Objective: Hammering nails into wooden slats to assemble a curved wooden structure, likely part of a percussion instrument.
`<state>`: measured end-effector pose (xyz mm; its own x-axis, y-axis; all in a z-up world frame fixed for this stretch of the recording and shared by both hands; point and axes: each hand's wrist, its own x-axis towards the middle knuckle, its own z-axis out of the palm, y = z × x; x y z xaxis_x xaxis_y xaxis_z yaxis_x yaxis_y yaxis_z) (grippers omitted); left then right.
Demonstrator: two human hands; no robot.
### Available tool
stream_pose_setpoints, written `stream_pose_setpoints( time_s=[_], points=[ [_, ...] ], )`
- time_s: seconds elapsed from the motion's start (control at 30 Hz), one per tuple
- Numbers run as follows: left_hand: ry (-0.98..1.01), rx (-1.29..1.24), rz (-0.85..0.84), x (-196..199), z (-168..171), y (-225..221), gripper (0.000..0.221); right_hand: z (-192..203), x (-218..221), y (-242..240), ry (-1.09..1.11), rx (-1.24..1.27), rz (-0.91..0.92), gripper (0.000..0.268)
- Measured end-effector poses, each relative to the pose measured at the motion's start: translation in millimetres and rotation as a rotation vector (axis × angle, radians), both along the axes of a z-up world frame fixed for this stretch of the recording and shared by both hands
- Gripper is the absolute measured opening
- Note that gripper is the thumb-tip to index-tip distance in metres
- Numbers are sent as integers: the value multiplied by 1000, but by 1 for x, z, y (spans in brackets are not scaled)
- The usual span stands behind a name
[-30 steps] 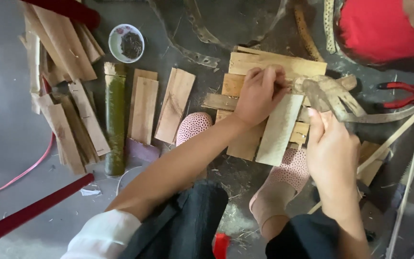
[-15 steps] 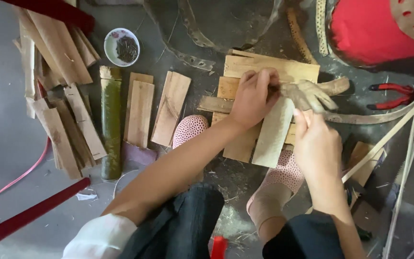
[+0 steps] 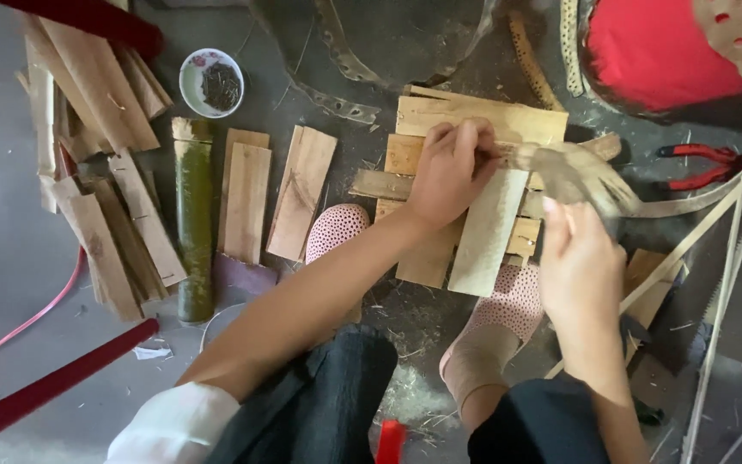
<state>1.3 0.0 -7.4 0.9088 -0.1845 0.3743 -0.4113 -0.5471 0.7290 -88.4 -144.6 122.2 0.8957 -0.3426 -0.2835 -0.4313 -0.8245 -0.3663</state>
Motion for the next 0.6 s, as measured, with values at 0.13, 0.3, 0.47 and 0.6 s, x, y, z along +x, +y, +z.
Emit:
stream_pose_setpoints(
  time_s=[0.13,0.3,0.47,0.6],
  points=[
    [94,-69,-50,0,13,2,44,-15,-24,-34,-216,56,-9,34],
    [154,-69,-70,-5,19,13,50,-48,-59,-65,-260,-36,-96,28],
    [104,-40,87,-29,41,61,56,-112,-110,-94,-287,-122,-190,33],
    [187,-88,251,-56,47,119,51,-135,-132,-92,-144,-177,-217,35]
  ],
)
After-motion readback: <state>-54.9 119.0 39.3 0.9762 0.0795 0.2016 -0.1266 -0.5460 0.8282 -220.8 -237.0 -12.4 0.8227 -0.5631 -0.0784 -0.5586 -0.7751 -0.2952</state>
